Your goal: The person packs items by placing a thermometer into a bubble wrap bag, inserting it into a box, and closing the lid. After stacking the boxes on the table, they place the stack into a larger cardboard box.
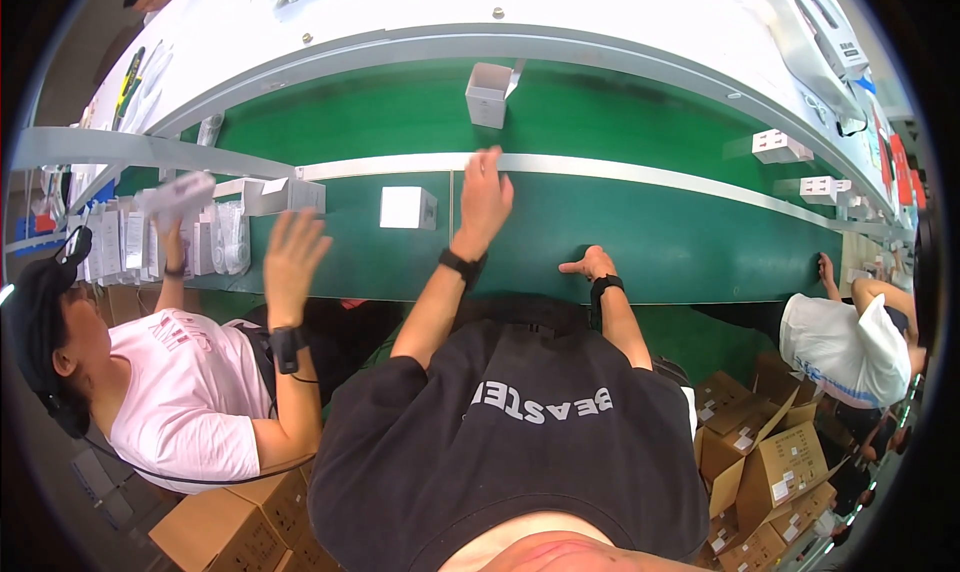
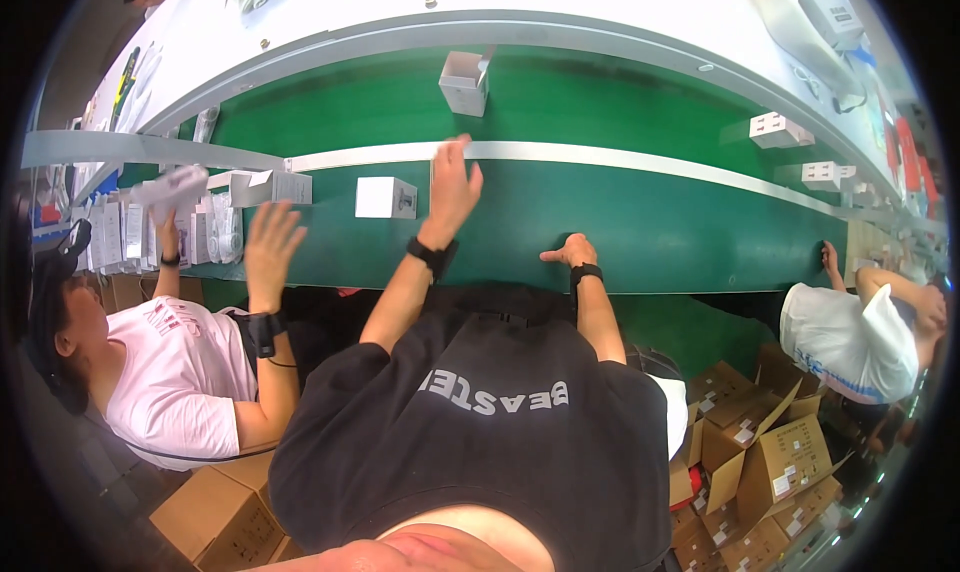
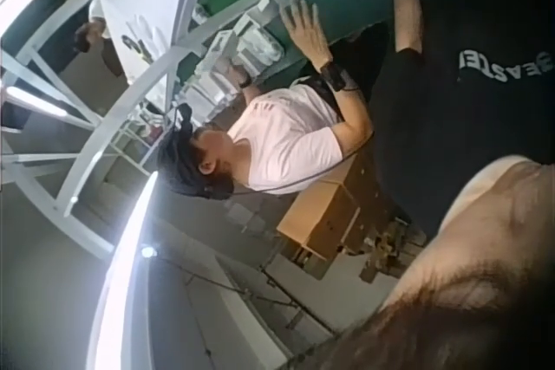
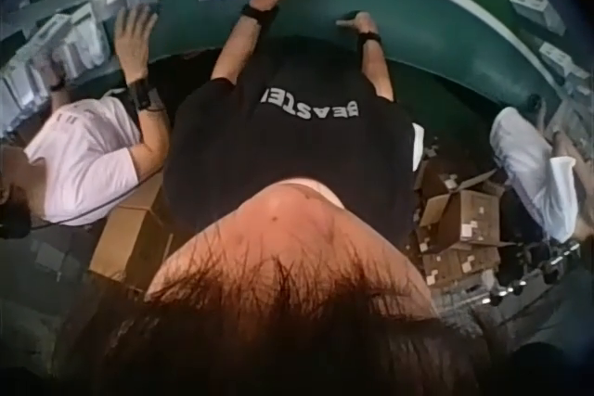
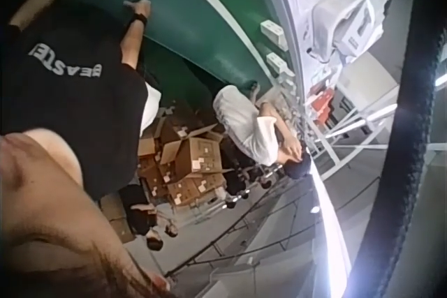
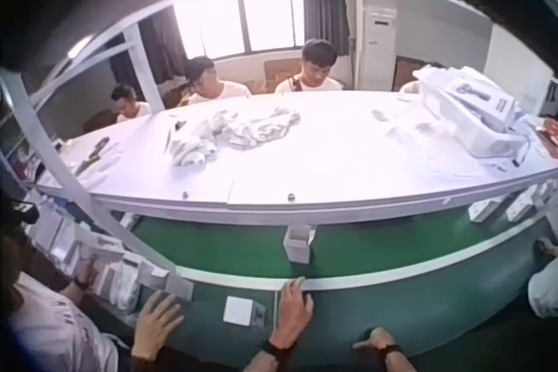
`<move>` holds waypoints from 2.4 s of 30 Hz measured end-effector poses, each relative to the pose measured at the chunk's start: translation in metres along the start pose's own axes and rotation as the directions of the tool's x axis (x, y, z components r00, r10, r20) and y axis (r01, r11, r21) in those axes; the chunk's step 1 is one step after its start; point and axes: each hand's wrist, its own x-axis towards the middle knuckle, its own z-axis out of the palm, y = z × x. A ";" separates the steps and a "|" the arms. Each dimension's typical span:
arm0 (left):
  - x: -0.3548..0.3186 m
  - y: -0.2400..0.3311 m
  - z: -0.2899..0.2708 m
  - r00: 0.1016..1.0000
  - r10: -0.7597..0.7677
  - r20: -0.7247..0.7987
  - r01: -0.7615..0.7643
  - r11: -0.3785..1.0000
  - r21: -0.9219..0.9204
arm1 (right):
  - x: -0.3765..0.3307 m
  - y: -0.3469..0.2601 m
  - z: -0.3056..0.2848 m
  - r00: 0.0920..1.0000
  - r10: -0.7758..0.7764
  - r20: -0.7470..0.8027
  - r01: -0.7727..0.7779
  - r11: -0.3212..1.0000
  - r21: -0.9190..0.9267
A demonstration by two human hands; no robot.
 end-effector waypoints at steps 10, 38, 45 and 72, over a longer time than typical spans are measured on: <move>0.107 -0.034 0.016 0.994 -0.079 0.077 0.061 0.975 0.213 | -0.006 0.015 0.008 0.987 -0.114 -0.116 0.106 0.992 -0.074; 0.001 -0.072 -0.215 0.799 -0.291 -0.526 0.509 0.794 0.334 | -0.004 0.018 -0.008 0.998 -0.065 0.000 0.065 0.997 0.042; -0.028 -0.135 -0.204 0.826 -0.502 -0.257 0.550 0.619 0.561 | -0.008 0.015 -0.016 0.998 -0.010 0.057 0.007 0.999 0.048; -0.007 -0.154 -0.195 0.888 -0.281 -0.364 0.454 0.656 0.602 | -0.026 0.002 -0.025 0.994 0.045 0.100 -0.050 0.997 0.054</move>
